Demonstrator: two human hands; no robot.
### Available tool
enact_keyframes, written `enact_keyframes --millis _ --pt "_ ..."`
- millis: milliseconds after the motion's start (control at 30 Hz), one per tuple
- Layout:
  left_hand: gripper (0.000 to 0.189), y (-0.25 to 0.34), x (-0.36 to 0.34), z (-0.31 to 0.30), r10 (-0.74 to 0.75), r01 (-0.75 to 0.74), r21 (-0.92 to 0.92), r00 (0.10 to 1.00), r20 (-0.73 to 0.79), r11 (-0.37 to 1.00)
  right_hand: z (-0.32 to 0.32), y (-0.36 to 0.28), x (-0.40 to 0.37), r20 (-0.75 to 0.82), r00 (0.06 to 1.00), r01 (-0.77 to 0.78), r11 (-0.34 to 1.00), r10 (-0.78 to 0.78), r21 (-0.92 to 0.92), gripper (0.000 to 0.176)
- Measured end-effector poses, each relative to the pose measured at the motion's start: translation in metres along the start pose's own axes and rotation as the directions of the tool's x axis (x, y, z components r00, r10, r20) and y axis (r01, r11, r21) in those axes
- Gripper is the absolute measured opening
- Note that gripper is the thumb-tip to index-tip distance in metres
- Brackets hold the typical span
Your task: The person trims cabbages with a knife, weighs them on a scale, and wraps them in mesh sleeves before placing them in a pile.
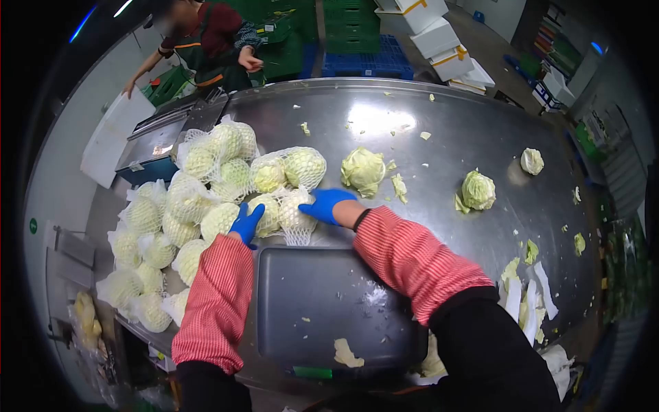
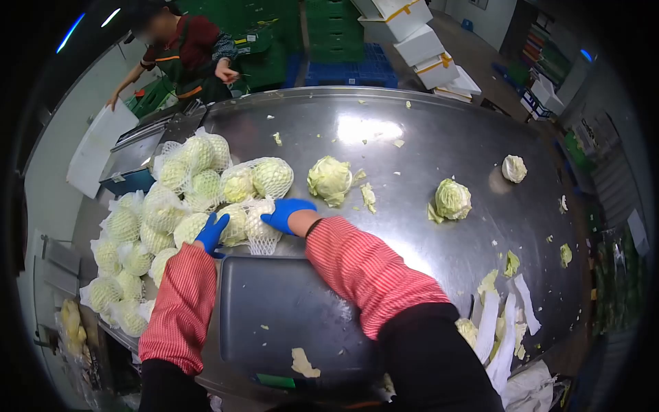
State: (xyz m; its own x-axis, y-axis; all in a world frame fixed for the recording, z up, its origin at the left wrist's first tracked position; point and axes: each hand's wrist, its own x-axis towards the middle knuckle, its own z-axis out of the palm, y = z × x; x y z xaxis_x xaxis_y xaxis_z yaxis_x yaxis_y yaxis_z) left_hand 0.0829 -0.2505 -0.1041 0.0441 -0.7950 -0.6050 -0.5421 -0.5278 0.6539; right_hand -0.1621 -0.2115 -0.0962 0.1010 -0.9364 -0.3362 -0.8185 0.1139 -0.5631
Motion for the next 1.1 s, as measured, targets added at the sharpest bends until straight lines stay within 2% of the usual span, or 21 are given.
enact_keyframes --millis 33,100,167,233,300,367,400,433,500,600,633,667,700,733,767,833,867,900,967,1000,1100 --pt "0.084 -0.007 0.001 -0.001 0.163 -0.152 0.115 0.982 -0.095 0.982 -0.02 -0.003 -0.012 -0.163 0.987 -0.013 0.994 -0.006 -0.112 0.094" --pt "0.072 -0.021 0.003 -0.006 0.499 -0.4 0.376 0.839 -0.218 0.836 -0.071 -0.004 -0.026 -0.366 0.925 -0.164 0.977 0.103 -0.139 0.104" --pt "0.059 -0.012 -0.029 0.006 0.64 -0.615 0.178 0.735 -0.224 0.768 -0.074 0.032 -0.012 -0.598 0.796 -0.413 0.808 0.095 -0.42 0.112" --pt "0.046 0.004 -0.068 0.022 0.745 -0.76 -0.008 0.639 -0.191 0.649 -0.075 0.077 0.006 -0.274 0.926 -0.318 0.928 0.261 -0.192 0.115" --pt "0.042 0.013 -0.094 0.03 0.805 -0.814 -0.052 0.58 -0.124 0.579 -0.055 0.113 0.019 -0.426 0.889 -0.174 0.984 0.167 0.023 0.106" --pt "0.038 0.019 -0.119 0.033 0.779 -0.786 -0.113 0.618 -0.105 0.608 -0.049 0.13 0.015 -0.533 0.824 -0.074 0.97 0.191 0.233 0.098" --pt "0.036 0.02 -0.128 0.033 0.77 -0.773 -0.142 0.632 -0.093 0.618 -0.052 0.14 0.011 -0.519 0.843 0.124 0.887 0.143 0.445 0.078" --pt "0.035 0.019 -0.134 0.034 0.755 -0.751 -0.224 0.65 -0.082 0.622 -0.054 0.144 0.006 -0.407 0.9 0.199 0.687 0.153 0.699 0.056" --pt "0.032 0.015 -0.147 0.037 0.731 -0.686 -0.376 0.682 -0.034 0.623 -0.054 0.159 -0.016 -0.181 0.956 0.117 0.266 0.23 0.957 0.047" --pt "0.028 0.012 -0.172 0.042 0.716 -0.649 -0.426 0.698 -0.003 0.63 -0.091 0.096 -0.114 -0.214 0.972 0.179 0.286 0.096 0.941 0.047" --pt "0.028 0.01 -0.179 0.046 0.709 -0.628 -0.458 0.706 0.005 0.629 -0.088 0.102 -0.121 -0.282 0.956 0.293 0.359 -0.082 0.886 0.054" --pt "0.027 0.011 -0.186 0.048 0.694 -0.609 -0.464 0.72 0.017 0.644 -0.086 0.089 -0.148 -0.391 0.912 0.398 0.485 -0.12 0.779 0.063" --pt "0.027 0.01 -0.193 0.05 0.698 -0.623 -0.45 0.716 0.003 0.64 -0.082 0.082 -0.169 -0.36 0.901 0.434 0.546 -0.243 0.717 0.08" --pt "0.028 0.01 -0.199 0.054 0.704 -0.635 -0.437 0.71 -0.006 0.637 -0.074 0.073 -0.192 -0.416 0.864 0.479 0.72 -0.285 0.502 0.088" --pt "0.029 0.01 -0.205 0.058 0.714 -0.65 -0.427 0.7 -0.014 0.628 -0.064 0.06 -0.213 -0.404 0.862 0.471 0.779 -0.307 0.414 0.1" --pt "0.03 0.008 -0.218 0.068 0.736 -0.665 -0.42 0.677 0.011 0.618 -0.046 0.029 -0.26 -0.239 0.965 0.178 0.94 -0.108 0.29 0.108" --pt "0.03 0.008 -0.223 0.074 0.753 -0.686 -0.396 0.657 0.022 0.61 -0.03 0.025 -0.267 -0.242 0.963 0.157 0.978 -0.121 0.135 0.108" --pt "0.03 0.006 -0.229 0.08 0.77 -0.71 -0.37 0.637 0.025 0.599 -0.003 0.03 -0.27 -0.341 0.92 0.245 0.961 -0.191 0.125 0.108" --pt "0.03 0.001 -0.237 0.088 0.798 -0.736 -0.344 0.599 0.072 0.583 -0.002 0.016 -0.29 -0.311 0.944 0.139 0.987 -0.108 0.081 0.109" --pt "0.029 -0.001 -0.241 0.09 0.807 -0.746 -0.338 0.584 0.084 0.575 -0.007 0.014 -0.301 -0.373 0.922 0.138 0.988 -0.102 0.072 0.107" --pt "0.028 -0.008 -0.257 0.089 0.797 -0.74 -0.323 0.598 0.086 0.59 -0.018 0.045 -0.337 -0.582 0.813 0.164 0.96 -0.002 0.226 0.091"
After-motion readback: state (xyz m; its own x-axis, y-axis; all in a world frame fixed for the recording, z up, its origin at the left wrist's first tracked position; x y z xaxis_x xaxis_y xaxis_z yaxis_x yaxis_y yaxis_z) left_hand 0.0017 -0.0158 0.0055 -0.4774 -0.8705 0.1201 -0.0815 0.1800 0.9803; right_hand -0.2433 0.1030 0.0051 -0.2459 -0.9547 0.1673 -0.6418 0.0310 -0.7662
